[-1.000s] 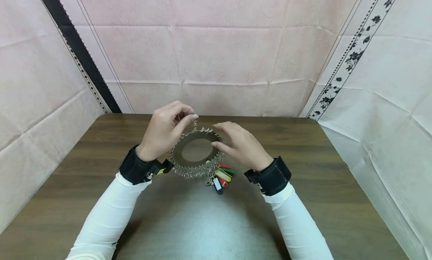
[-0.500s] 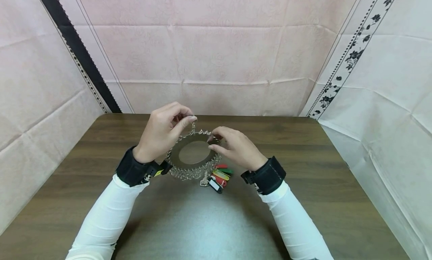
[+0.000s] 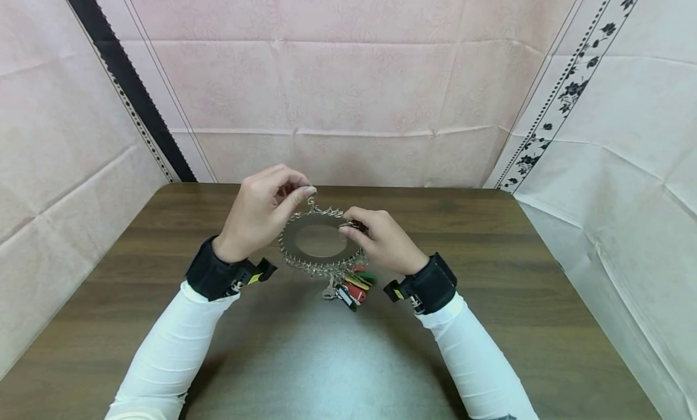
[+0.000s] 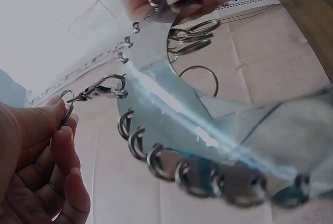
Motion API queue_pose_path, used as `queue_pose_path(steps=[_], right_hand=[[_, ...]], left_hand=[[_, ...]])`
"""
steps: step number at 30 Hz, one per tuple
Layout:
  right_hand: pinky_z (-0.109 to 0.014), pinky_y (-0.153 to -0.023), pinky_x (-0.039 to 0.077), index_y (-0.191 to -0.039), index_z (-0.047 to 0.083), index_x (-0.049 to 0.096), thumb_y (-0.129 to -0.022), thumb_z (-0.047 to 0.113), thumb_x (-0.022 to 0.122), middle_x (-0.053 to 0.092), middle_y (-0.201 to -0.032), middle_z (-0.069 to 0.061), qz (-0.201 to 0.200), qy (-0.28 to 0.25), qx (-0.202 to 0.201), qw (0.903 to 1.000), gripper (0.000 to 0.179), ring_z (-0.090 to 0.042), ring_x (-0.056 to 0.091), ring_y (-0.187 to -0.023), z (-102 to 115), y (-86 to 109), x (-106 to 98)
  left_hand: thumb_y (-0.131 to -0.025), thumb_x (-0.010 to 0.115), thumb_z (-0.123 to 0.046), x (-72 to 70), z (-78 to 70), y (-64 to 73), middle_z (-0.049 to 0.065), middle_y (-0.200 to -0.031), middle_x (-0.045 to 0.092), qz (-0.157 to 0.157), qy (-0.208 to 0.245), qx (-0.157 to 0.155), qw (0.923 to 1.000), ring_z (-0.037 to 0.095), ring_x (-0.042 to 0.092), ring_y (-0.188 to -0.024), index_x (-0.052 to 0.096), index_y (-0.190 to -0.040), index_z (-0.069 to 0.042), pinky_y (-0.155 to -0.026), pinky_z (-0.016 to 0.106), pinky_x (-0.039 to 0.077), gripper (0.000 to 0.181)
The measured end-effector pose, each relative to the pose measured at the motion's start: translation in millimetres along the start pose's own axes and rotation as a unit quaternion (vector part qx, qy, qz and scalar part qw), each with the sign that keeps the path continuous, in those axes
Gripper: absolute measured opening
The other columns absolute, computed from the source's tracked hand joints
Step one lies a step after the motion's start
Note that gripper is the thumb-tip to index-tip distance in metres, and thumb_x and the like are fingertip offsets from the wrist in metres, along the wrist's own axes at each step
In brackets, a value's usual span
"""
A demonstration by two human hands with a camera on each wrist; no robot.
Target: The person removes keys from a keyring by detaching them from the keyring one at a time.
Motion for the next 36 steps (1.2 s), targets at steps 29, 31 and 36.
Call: queue_pose_path(steps=[29, 31, 36], right_hand=[[-0.026, -0.069, 0.052, -0.098, 0.009, 0.066, -0.095, 0.011, 0.056, 0.069, -0.081, -0.005, -0.078, -0.018, -0.048, 0.9957, 0.010, -0.010, 0.065, -0.075, 16.0, 4.6, -18.8], [-0.026, -0.069, 0.052, -0.098, 0.009, 0.066, -0.095, 0.010, 0.056, 0.069, -0.081, -0.004, -0.084, -0.018, -0.048, 0.9952, 0.011, -0.008, 0.065, -0.075, 16.7, 5.0, -21.0], [-0.027, -0.069, 0.051, -0.099, 0.006, 0.066, -0.095, 0.010, 0.056, 0.069, -0.080, -0.003, -0.096, -0.017, -0.048, 0.9940, 0.012, -0.008, 0.065, -0.075, 18.0, 4.2, -24.9]], left_hand=[[-0.095, 0.059, -0.025, 17.1, 44.9, 24.1, -0.006, -0.077, 0.061, 0.082, 0.024, -0.128, 0.9881, 0.007, 0.052, -0.066, 0.067, -0.096, -0.013, -0.060, 0.025, 0.045, 0.015], [-0.096, 0.058, -0.025, 20.0, 46.5, 24.9, -0.007, -0.079, 0.063, 0.100, 0.029, -0.134, 0.9855, 0.007, 0.054, -0.066, 0.067, -0.100, -0.013, -0.060, 0.025, 0.046, 0.016], [-0.097, 0.055, -0.027, 16.0, 41.2, 23.3, -0.006, -0.081, 0.064, 0.111, 0.046, -0.118, 0.9857, 0.009, 0.055, -0.066, 0.068, -0.102, -0.013, -0.060, 0.026, 0.046, 0.020]])
Point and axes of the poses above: each hand's wrist, its own y-axis away from the middle knuckle, its own x-axis out of the palm, z = x × y, the point moved 7 cm from there along -y, towards the middle knuckle
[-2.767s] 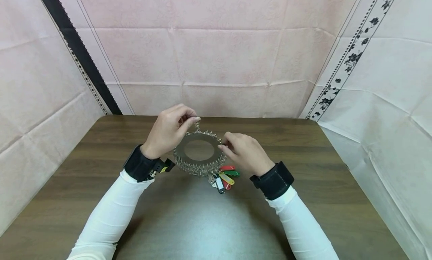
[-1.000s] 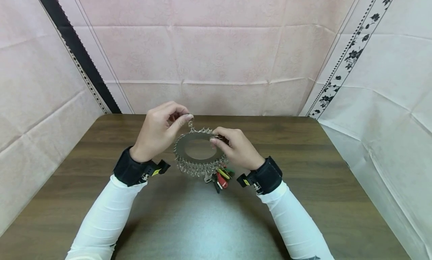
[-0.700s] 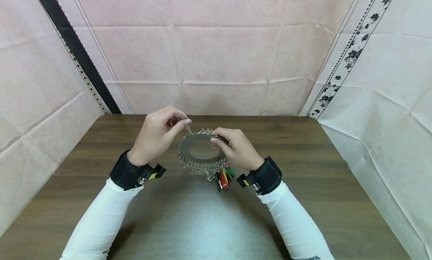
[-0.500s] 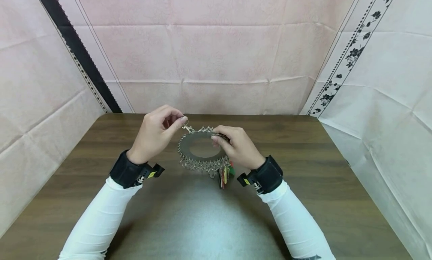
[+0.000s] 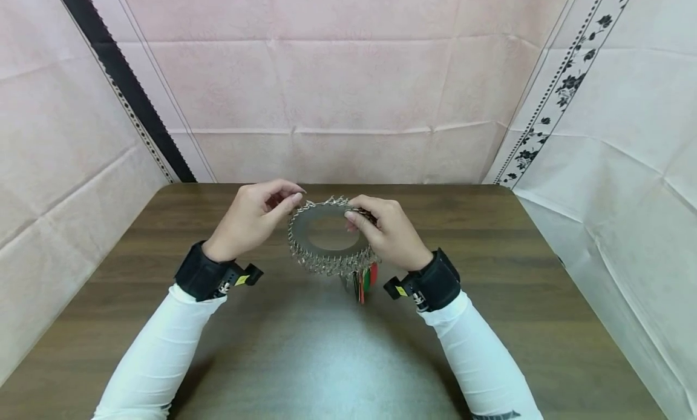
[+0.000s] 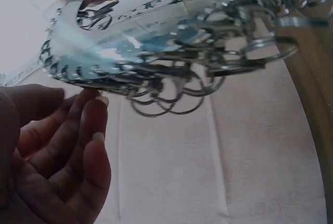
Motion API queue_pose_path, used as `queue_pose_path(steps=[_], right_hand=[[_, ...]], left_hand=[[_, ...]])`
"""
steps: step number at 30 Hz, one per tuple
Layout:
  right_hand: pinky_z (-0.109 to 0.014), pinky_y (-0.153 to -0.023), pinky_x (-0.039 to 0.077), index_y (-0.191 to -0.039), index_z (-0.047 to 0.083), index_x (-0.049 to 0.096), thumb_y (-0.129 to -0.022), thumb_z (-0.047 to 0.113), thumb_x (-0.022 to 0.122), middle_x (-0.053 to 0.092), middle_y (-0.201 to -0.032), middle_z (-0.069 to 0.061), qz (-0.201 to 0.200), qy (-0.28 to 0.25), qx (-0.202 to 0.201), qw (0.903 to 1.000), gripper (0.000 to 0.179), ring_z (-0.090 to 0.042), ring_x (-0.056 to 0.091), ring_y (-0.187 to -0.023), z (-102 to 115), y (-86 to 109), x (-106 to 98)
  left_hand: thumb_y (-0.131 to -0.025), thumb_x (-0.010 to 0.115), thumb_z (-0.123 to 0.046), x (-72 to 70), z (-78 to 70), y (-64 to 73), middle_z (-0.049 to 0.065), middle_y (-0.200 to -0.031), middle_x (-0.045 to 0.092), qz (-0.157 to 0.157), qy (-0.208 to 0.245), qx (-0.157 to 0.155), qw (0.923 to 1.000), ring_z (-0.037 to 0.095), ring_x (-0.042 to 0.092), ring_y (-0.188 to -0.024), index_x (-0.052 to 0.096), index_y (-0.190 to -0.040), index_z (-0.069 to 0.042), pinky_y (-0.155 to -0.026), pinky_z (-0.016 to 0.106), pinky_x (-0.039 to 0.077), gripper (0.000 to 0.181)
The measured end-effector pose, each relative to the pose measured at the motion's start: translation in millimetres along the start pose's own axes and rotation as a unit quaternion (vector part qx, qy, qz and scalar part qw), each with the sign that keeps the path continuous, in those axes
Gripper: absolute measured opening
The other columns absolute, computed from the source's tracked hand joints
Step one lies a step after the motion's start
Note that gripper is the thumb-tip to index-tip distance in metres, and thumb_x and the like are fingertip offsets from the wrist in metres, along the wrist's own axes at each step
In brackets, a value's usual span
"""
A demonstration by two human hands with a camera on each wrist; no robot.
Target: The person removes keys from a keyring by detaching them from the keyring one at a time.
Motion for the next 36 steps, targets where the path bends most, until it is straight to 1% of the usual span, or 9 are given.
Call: queue_pose_path(steps=[3, 8, 12, 15, 18, 21, 23, 29, 36], right_hand=[[-0.026, -0.068, 0.051, -0.100, 0.006, 0.066, -0.095, 0.011, 0.056, 0.070, -0.081, -0.002, -0.005, 0.005, 0.001, 1.0000, 0.012, -0.008, 0.065, -0.074, 0.6, -0.5, -1.8], [-0.025, -0.066, 0.051, -0.101, 0.007, 0.066, -0.095, 0.011, 0.056, 0.070, -0.082, -0.003, -0.012, 0.003, 0.003, 0.9999, 0.012, -0.009, 0.065, -0.074, 3.1, 0.0, -5.3], [-0.025, -0.067, 0.052, -0.102, 0.007, 0.066, -0.096, 0.012, 0.056, 0.070, -0.083, -0.004, -0.013, -0.003, 0.005, 0.9999, 0.013, -0.009, 0.065, -0.075, 5.8, -0.3, -6.0], [-0.026, -0.067, 0.052, -0.102, 0.006, 0.066, -0.096, 0.012, 0.056, 0.069, -0.083, -0.005, -0.011, -0.009, 0.007, 0.9999, 0.013, -0.010, 0.065, -0.076, 7.3, -0.7, -5.3], [-0.026, -0.067, 0.052, -0.102, 0.006, 0.066, -0.096, 0.011, 0.055, 0.069, -0.084, -0.006, -0.010, -0.013, 0.006, 0.9999, 0.013, -0.011, 0.065, -0.077, 8.2, -0.8, -4.7], [-0.026, -0.067, 0.052, -0.102, 0.005, 0.065, -0.095, 0.009, 0.055, 0.070, -0.083, -0.008, -0.012, -0.018, 0.006, 0.9997, 0.013, -0.011, 0.066, -0.077, 8.9, -0.8, -5.4], [-0.026, -0.066, 0.052, -0.102, 0.004, 0.065, -0.095, 0.007, 0.055, 0.070, -0.082, -0.008, -0.016, -0.024, 0.007, 0.9996, 0.013, -0.011, 0.066, -0.077, 9.2, -0.7, -6.2], [-0.025, -0.054, 0.044, -0.101, 0.006, 0.064, -0.095, 0.007, 0.055, 0.070, -0.081, -0.005, -0.023, -0.036, 0.012, 0.9990, 0.011, -0.012, 0.061, -0.065, 8.2, -1.2, -6.4], [-0.026, -0.046, 0.031, -0.100, 0.010, 0.065, -0.095, 0.011, 0.056, 0.069, -0.081, -0.005, -0.025, -0.017, 0.016, 0.9994, 0.010, -0.008, 0.036, -0.049, 6.7, -0.3, -5.0]], left_hand=[[-0.097, 0.054, -0.033, -2.1, -4.8, 0.4, -0.006, -0.081, 0.063, 0.007, 0.015, 0.020, 0.9997, 0.009, 0.055, -0.068, 0.068, -0.099, -0.015, -0.061, 0.026, 0.047, 0.023], [-0.091, 0.061, -0.041, 1.7, -9.3, 0.6, -0.008, -0.086, 0.061, 0.040, 0.043, 0.044, 0.9973, 0.006, 0.056, -0.074, 0.067, -0.098, -0.017, -0.064, 0.026, 0.049, 0.025], [-0.089, 0.064, -0.041, 6.1, -8.3, 1.5, -0.008, -0.091, 0.059, 0.065, 0.048, 0.043, 0.9958, 0.005, 0.056, -0.079, 0.066, -0.099, -0.016, -0.067, 0.026, 0.049, 0.027], [-0.089, 0.064, -0.040, 11.7, -6.6, 3.4, -0.007, -0.093, 0.057, 0.095, 0.040, 0.039, 0.9939, 0.006, 0.054, -0.078, 0.066, -0.101, -0.016, -0.067, 0.026, 0.048, 0.027], [-0.092, 0.060, -0.040, 19.1, -5.7, 5.1, -0.006, -0.086, 0.054, 0.133, 0.037, 0.035, 0.9898, 0.008, 0.049, -0.072, 0.064, -0.101, -0.018, -0.062, 0.026, 0.044, 0.024], [-0.094, 0.056, -0.040, 23.7, -6.3, 5.6, -0.004, -0.079, 0.051, 0.150, 0.047, 0.037, 0.9869, 0.009, 0.045, -0.066, 0.060, -0.100, -0.020, -0.058, 0.027, 0.040, 0.022], [-0.095, 0.054, -0.041, 23.7, -7.9, 5.0, -0.003, -0.076, 0.049, 0.140, 0.052, 0.042, 0.9879, 0.010, 0.043, -0.064, 0.058, -0.098, -0.019, -0.057, 0.028, 0.037, 0.022], [-0.099, 0.045, -0.042, 15.8, -15.0, 3.2, -0.004, -0.080, 0.049, 0.067, 0.018, 0.057, 0.9960, 0.010, 0.043, -0.068, 0.057, -0.096, -0.017, -0.059, 0.029, 0.037, 0.028], [-0.099, 0.046, -0.036, 12.8, -18.6, 2.6, -0.002, -0.082, 0.048, 0.031, 0.012, 0.060, 0.9976, 0.011, 0.045, -0.072, 0.057, -0.096, -0.013, -0.062, 0.030, 0.038, 0.025]])
Point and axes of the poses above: each hand's wrist, its own y-axis away from the middle knuckle, its own x-axis out of the palm, z = x × y, the point moved 7 cm from there along -y, towards the middle knuckle
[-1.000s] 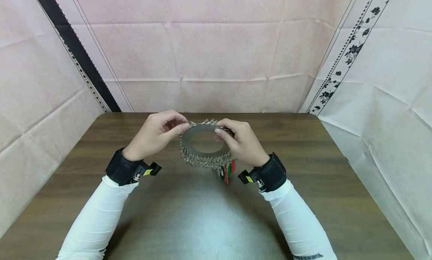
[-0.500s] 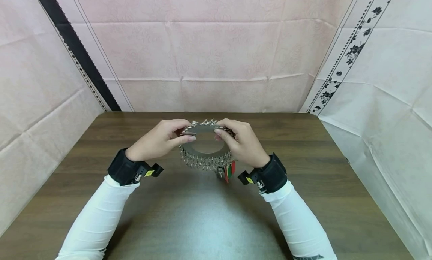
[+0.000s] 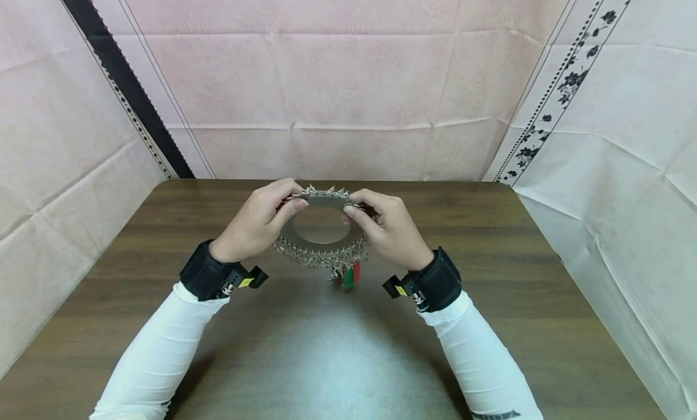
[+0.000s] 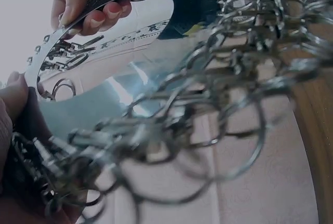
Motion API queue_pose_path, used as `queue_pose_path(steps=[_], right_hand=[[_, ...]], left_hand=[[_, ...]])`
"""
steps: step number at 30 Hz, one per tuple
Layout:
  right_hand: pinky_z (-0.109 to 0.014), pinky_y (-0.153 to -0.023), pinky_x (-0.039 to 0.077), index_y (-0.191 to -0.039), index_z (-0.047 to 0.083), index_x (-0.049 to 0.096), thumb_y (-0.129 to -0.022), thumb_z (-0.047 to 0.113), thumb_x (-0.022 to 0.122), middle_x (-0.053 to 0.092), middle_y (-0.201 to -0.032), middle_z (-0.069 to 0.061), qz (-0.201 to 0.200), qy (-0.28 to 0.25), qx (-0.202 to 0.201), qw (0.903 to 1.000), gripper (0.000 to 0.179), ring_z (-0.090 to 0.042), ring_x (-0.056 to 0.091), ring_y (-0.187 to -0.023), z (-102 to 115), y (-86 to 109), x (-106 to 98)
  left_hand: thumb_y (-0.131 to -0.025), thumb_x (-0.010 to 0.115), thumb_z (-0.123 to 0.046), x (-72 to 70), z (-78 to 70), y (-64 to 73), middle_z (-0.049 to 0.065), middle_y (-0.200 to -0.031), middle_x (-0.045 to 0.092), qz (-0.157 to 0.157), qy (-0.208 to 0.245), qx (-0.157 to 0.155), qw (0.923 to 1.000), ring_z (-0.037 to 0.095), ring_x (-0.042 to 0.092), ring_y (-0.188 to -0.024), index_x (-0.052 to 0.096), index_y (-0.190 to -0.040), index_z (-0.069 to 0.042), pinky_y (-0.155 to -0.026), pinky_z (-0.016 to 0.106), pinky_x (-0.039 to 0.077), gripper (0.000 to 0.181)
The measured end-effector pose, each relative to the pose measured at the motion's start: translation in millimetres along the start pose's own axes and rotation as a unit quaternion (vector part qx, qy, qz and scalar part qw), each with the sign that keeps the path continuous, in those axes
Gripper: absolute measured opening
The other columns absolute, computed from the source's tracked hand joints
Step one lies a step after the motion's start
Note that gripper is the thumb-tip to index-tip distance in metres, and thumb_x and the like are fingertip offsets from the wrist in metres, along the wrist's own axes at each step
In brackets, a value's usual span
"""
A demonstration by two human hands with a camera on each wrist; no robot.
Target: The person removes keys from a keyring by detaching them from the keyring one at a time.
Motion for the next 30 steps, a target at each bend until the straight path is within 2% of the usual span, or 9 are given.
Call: queue_pose_path(steps=[3, 6, 10, 13, 16, 19, 24, 30], right_hand=[[-0.026, -0.046, 0.029, -0.100, 0.009, 0.065, -0.095, 0.013, 0.058, 0.065, -0.079, -0.003, -0.005, 0.009, 0.003, 0.9999, 0.010, -0.008, 0.032, -0.049, -0.9, 0.2, 0.1], [-0.025, -0.050, 0.036, -0.101, 0.007, 0.065, -0.094, 0.016, 0.059, 0.063, -0.082, -0.002, -0.005, 0.012, 0.016, 0.9998, 0.013, -0.009, 0.043, -0.056, -3.8, 0.6, 0.5], [-0.027, -0.064, 0.049, -0.106, 0.007, 0.064, -0.093, 0.019, 0.061, 0.066, -0.090, -0.001, -0.001, 0.017, 0.041, 0.9990, 0.017, -0.010, 0.059, -0.076, -11.6, 2.8, -3.1], [-0.028, -0.071, 0.053, -0.108, 0.010, 0.063, -0.092, 0.020, 0.063, 0.067, -0.093, -0.001, 0.002, 0.030, 0.064, 0.9975, 0.019, -0.010, 0.062, -0.083, -20.6, 6.9, -9.3], [-0.029, -0.073, 0.053, -0.108, 0.010, 0.063, -0.092, 0.023, 0.064, 0.068, -0.095, -0.002, 0.014, 0.042, 0.089, 0.9950, 0.021, -0.011, 0.063, -0.085, -30.3, 10.9, -12.6], [-0.030, -0.072, 0.052, -0.107, 0.011, 0.064, -0.092, 0.028, 0.063, 0.069, -0.096, -0.003, 0.042, 0.053, 0.110, 0.9917, 0.023, -0.012, 0.063, -0.086, -39.4, 13.7, -10.5], [-0.033, -0.070, 0.052, -0.103, 0.015, 0.066, -0.093, 0.034, 0.061, 0.068, -0.090, 0.003, 0.121, 0.058, 0.125, 0.9830, 0.022, -0.013, 0.063, -0.083, -49.6, 17.6, 4.1], [-0.037, -0.077, 0.052, -0.108, 0.013, 0.067, -0.093, 0.031, 0.061, 0.069, -0.096, 0.001, 0.182, 0.039, 0.128, 0.9741, 0.024, -0.010, 0.063, -0.085, -54.4, 21.4, 21.4]], left_hand=[[-0.100, 0.045, -0.033, -0.6, -0.9, -0.3, -0.001, -0.081, 0.046, -0.011, -0.006, 0.008, 0.9999, 0.012, 0.044, -0.073, 0.056, -0.095, -0.011, -0.063, 0.030, 0.038, 0.024], [-0.101, 0.044, -0.029, -2.4, -0.6, -0.4, 0.000, -0.081, 0.045, -0.024, -0.007, 0.014, 0.9996, 0.012, 0.043, -0.073, 0.055, -0.095, -0.010, -0.064, 0.030, 0.038, 0.023], [-0.100, 0.044, -0.026, -8.8, 1.2, -0.1, 0.002, -0.081, 0.045, -0.045, -0.006, 0.015, 0.9989, 0.013, 0.043, -0.074, 0.056, -0.096, -0.007, -0.066, 0.030, 0.038, 0.022], [-0.100, 0.045, -0.024, -15.5, 2.1, -0.3, 0.003, -0.082, 0.048, -0.062, -0.007, 0.014, 0.9979, 0.014, 0.044, -0.075, 0.057, -0.096, -0.005, -0.066, 0.031, 0.038, 0.022], [-0.100, 0.046, -0.022, -21.9, 3.1, -0.7, 0.004, -0.083, 0.051, -0.080, -0.005, 0.014, 0.9967, 0.014, 0.046, -0.076, 0.057, -0.095, -0.004, -0.068, 0.031, 0.040, 0.022], [-0.100, 0.045, -0.021, -27.4, 4.2, -0.1, 0.004, -0.081, 0.050, -0.095, -0.002, 0.012, 0.9954, 0.014, 0.046, -0.074, 0.056, -0.093, -0.003, -0.067, 0.031, 0.039, 0.022], [-0.101, 0.043, -0.021, -36.1, 6.4, 1.7, 0.003, -0.075, 0.044, -0.118, 0.007, 0.007, 0.9930, 0.013, 0.041, -0.066, 0.056, -0.093, -0.002, -0.061, 0.030, 0.035, 0.024], [-0.100, 0.041, -0.023, -43.1, 6.2, 2.3, 0.003, -0.073, 0.042, -0.135, 0.014, 0.011, 0.9907, 0.013, 0.041, -0.065, 0.054, -0.091, -0.002, -0.060, 0.029, 0.035, 0.027]])
Point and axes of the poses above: each hand's wrist, its own y-axis away from the middle knuckle, its own x-axis out of the palm, z = x × y, the point moved 7 cm from there along -y, towards the middle knuckle
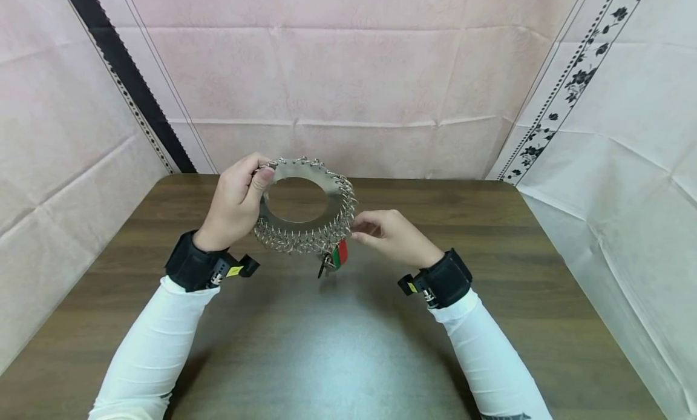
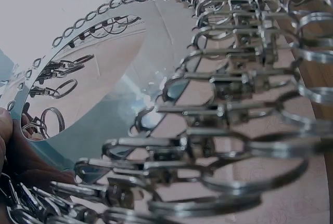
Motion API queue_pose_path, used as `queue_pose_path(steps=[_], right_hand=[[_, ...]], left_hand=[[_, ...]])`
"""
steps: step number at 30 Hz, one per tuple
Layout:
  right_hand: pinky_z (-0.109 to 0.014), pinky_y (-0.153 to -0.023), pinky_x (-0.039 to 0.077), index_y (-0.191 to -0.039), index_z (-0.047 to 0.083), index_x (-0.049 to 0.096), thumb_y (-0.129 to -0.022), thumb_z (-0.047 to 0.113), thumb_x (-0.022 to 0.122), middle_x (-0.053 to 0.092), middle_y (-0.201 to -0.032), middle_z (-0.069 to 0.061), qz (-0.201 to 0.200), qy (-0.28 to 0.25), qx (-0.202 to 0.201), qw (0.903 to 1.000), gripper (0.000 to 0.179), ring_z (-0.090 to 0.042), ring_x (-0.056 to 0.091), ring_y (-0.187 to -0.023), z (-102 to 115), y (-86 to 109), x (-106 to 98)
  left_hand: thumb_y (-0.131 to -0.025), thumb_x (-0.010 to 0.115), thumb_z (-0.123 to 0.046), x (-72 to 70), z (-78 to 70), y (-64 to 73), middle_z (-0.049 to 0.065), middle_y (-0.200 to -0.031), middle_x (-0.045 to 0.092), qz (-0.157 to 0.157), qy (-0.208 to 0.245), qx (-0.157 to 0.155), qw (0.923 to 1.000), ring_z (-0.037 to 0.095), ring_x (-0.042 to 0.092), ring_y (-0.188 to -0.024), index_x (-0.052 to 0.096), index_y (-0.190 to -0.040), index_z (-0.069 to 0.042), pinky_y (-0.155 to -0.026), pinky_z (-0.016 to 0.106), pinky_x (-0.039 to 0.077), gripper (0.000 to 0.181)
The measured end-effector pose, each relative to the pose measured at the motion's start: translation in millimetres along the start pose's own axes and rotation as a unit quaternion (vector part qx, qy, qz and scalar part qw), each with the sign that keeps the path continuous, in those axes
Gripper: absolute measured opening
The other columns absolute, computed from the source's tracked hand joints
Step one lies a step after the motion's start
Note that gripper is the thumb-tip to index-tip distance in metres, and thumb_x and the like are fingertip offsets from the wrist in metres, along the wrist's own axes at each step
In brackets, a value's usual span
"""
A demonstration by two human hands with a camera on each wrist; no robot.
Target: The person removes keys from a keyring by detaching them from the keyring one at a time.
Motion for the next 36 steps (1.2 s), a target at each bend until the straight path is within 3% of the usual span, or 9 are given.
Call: queue_pose_path(steps=[5, 12, 26, 36], right_hand=[[-0.033, -0.080, 0.053, -0.112, 0.012, 0.066, -0.091, 0.028, 0.065, 0.068, -0.106, -0.002, 0.031, -0.038, -0.011, 0.9987, 0.027, -0.014, 0.064, -0.091, -2.1, -2.2, 14.1], [-0.034, -0.083, 0.052, -0.109, 0.016, 0.067, -0.090, 0.026, 0.065, 0.068, -0.103, 0.003, 0.029, -0.076, -0.034, 0.9961, 0.021, -0.013, 0.061, -0.095, -6.7, -8.6, 29.4], [-0.041, -0.079, 0.052, -0.096, 0.014, 0.068, -0.093, 0.026, 0.061, 0.069, -0.088, 0.000, -0.002, -0.087, -0.024, 0.9959, 0.014, -0.014, 0.062, -0.084, -4.9, -9.5, 22.3], [-0.035, -0.083, 0.052, -0.107, 0.010, 0.066, -0.095, 0.021, 0.059, 0.067, -0.100, -0.006, -0.013, -0.151, -0.016, 0.9883, 0.018, -0.018, 0.062, -0.092, -5.3, -10.0, 28.7]], left_hand=[[-0.100, 0.040, -0.024, -2.8, -0.8, -0.4, 0.004, -0.075, 0.044, -0.008, 0.004, -0.001, 1.0000, 0.013, 0.043, -0.066, 0.055, -0.092, -0.001, -0.061, 0.029, 0.036, 0.029], [-0.101, 0.040, -0.023, -6.3, 0.9, 0.8, 0.004, -0.075, 0.045, -0.018, 0.001, -0.009, 0.9998, 0.012, 0.045, -0.066, 0.056, -0.093, 0.000, -0.061, 0.029, 0.039, 0.029], [-0.100, 0.041, -0.023, -12.0, 2.0, -2.4, 0.005, -0.070, 0.044, -0.041, 0.000, -0.003, 0.9992, 0.013, 0.044, -0.064, 0.056, -0.092, 0.001, -0.060, 0.029, 0.036, 0.029], [-0.100, 0.040, -0.025, -11.3, 0.9, -2.7, 0.006, -0.069, 0.043, -0.044, 0.010, 0.003, 0.9990, 0.013, 0.044, -0.063, 0.055, -0.091, 0.001, -0.060, 0.029, 0.037, 0.032]])
Point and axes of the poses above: each hand's wrist, its own y-axis away from the middle knuckle, its own x-axis out of the palm, z = x × y, the point moved 7 cm from there along -y, towards the middle knuckle
